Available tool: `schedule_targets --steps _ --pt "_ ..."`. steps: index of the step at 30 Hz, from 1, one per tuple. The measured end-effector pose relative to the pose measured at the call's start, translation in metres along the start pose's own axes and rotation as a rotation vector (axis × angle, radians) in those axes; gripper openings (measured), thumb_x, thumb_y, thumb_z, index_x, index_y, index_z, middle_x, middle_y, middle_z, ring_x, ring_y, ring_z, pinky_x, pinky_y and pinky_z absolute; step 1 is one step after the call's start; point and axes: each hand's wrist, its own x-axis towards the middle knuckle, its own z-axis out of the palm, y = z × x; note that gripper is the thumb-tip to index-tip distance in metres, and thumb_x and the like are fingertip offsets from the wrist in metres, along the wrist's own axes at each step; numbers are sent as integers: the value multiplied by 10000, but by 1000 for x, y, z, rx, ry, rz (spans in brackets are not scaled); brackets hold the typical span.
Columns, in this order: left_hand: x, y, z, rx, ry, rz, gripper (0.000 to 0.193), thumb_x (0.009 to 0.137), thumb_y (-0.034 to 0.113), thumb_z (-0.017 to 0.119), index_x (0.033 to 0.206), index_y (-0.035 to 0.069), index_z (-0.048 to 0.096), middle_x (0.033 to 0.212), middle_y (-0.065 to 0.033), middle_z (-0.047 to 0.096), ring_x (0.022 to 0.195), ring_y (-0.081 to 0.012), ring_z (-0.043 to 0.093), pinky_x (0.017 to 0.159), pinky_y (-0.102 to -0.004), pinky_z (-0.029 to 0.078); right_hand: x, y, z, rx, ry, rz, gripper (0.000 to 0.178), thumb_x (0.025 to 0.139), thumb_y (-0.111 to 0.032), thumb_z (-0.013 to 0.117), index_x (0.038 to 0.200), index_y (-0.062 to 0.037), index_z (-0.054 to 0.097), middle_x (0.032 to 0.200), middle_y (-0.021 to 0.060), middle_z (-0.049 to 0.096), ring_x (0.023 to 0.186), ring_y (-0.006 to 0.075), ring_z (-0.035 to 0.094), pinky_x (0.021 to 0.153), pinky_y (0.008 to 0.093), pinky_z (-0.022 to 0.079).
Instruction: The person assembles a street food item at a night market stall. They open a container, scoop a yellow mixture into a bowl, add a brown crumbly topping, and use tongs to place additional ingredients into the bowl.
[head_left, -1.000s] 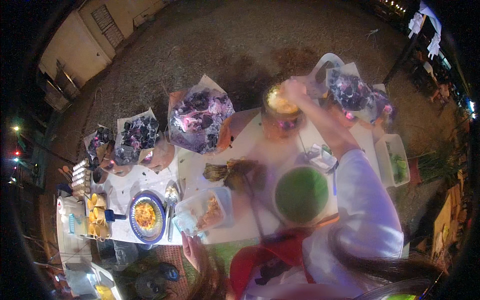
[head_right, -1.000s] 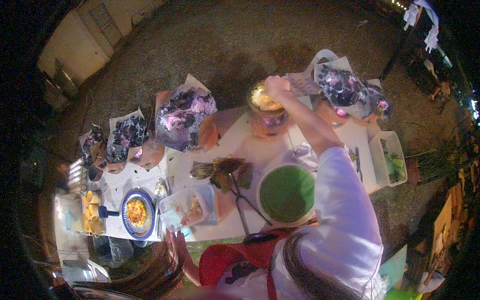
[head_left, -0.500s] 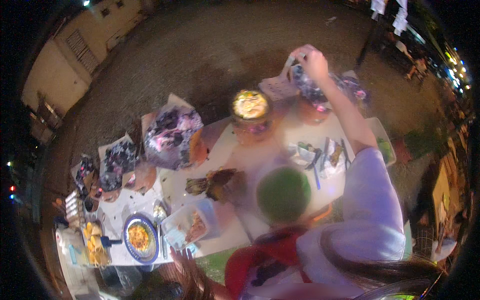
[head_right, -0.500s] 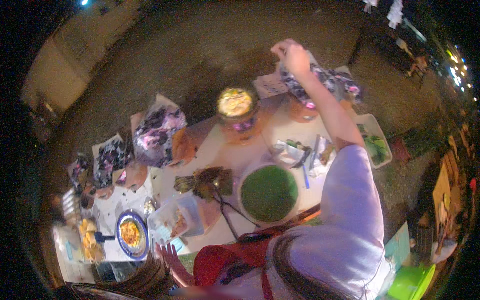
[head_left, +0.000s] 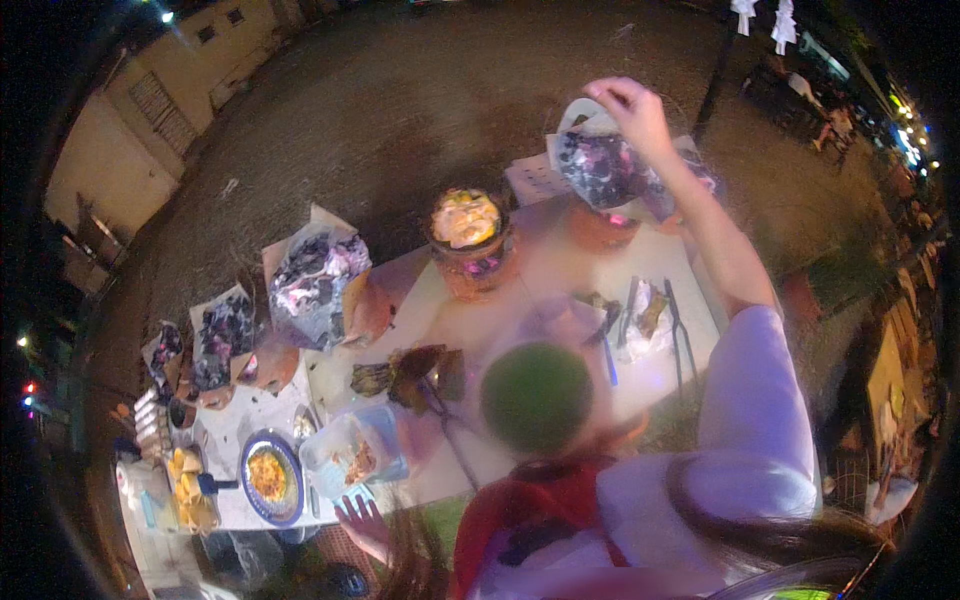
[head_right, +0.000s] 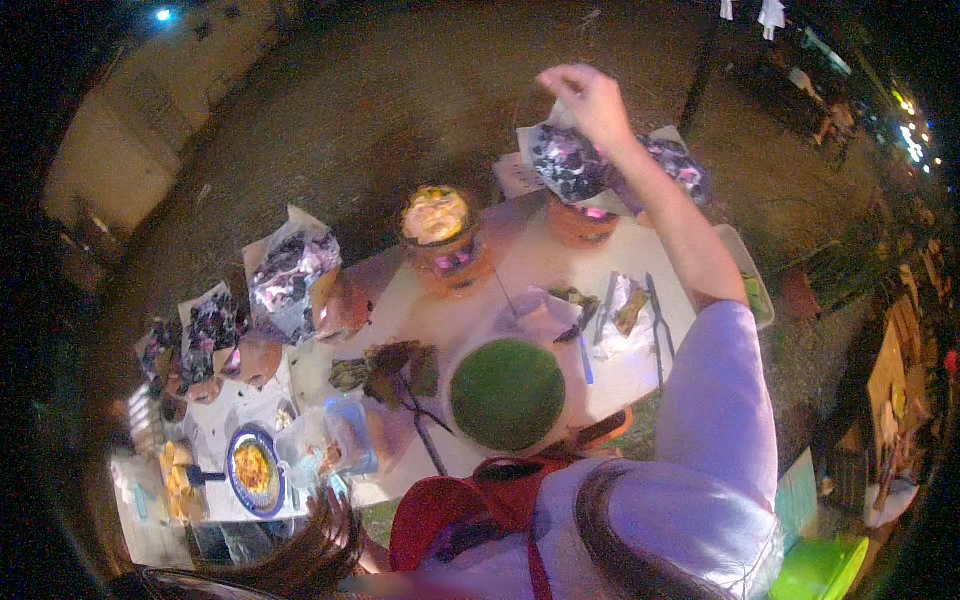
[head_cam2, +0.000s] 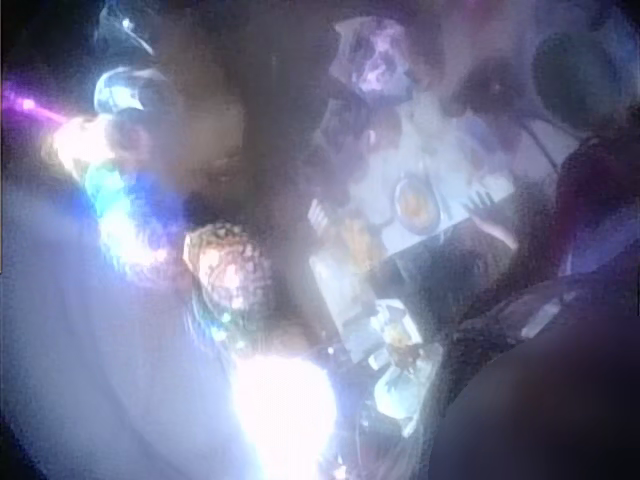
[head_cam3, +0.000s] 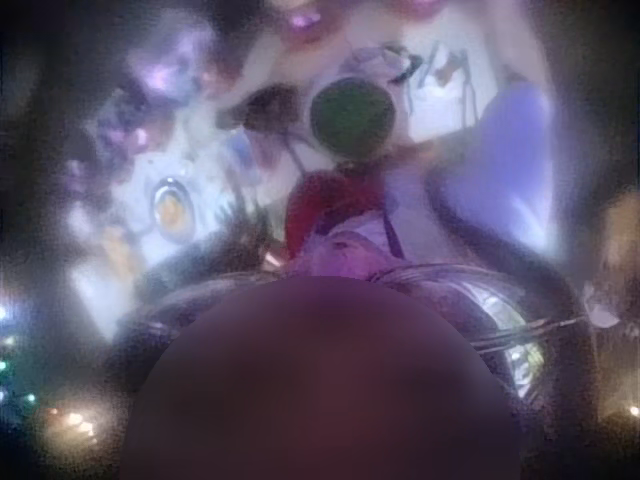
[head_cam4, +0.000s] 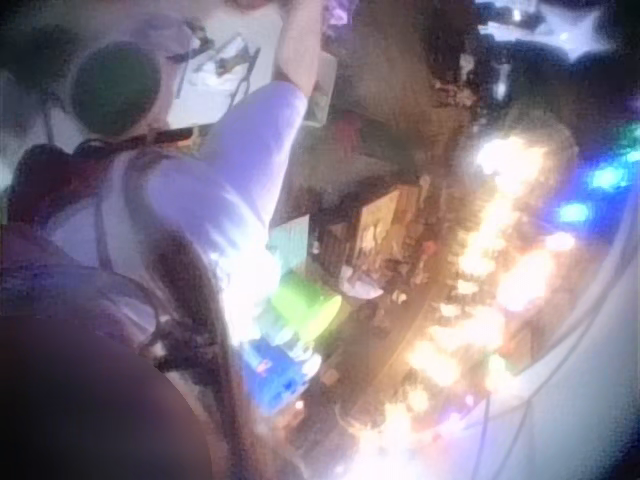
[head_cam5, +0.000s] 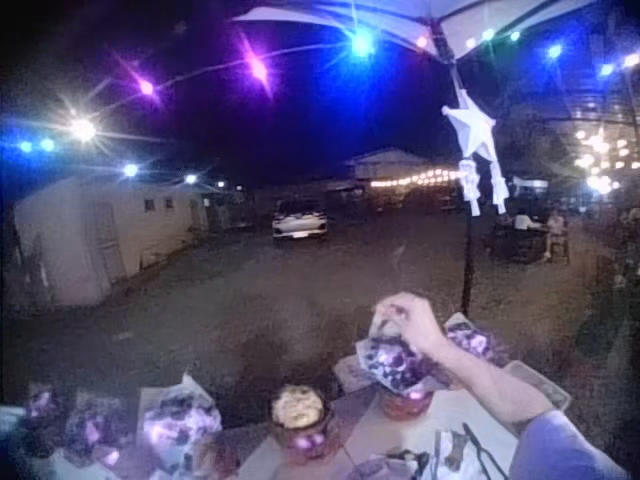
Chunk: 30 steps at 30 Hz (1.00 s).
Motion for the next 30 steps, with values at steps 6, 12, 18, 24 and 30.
schedule_targets --steps 6,12,18,24,30 --pt "-27 21 57 164 191 57 518 922 303 430 1384 137 265 1427 -157 270 1283 -353 295 1073 -493 211 -50 -90 87 414 -184 -38 188 782 -179 676 957 -109 684 917 85 655 809 167 612 748 303 483" --pt "-26 19 82 315 209 115 607 904 429 411 1395 107 257 1427 -173 264 1296 -367 282 1071 -491 228 -196 -254 201 933 -301 -13 136 800 -150 660 891 -59 615 836 54 627 778 173 601 727 325 484" --pt "-20 -4 108 214 164 105 592 905 416 410 1384 95 275 1421 -163 281 1291 -368 292 1068 -500 222 -233 -258 206 882 -747 -480 351 815 -208 603 1144 -87 579 1011 137 628 888 304 609 775 402 476" --pt "-16 -30 134 235 178 72 586 906 410 413 1378 89 283 1423 -160 278 1288 -362 299 1065 -502 227 -111 -88 39 532 215 -234 163 830 -177 590 937 -75 659 939 100 653 865 236 624 822 376 477" --pt "-29 -50 151 214 261 59 579 906 403 416 1373 83 292 1425 -157 274 1285 -356 306 1062 -504 232 44 127 -141 -174 909 1 415 712 -100 618 1098 -6 500 1101 164 542 994 308 535 881 387 426"
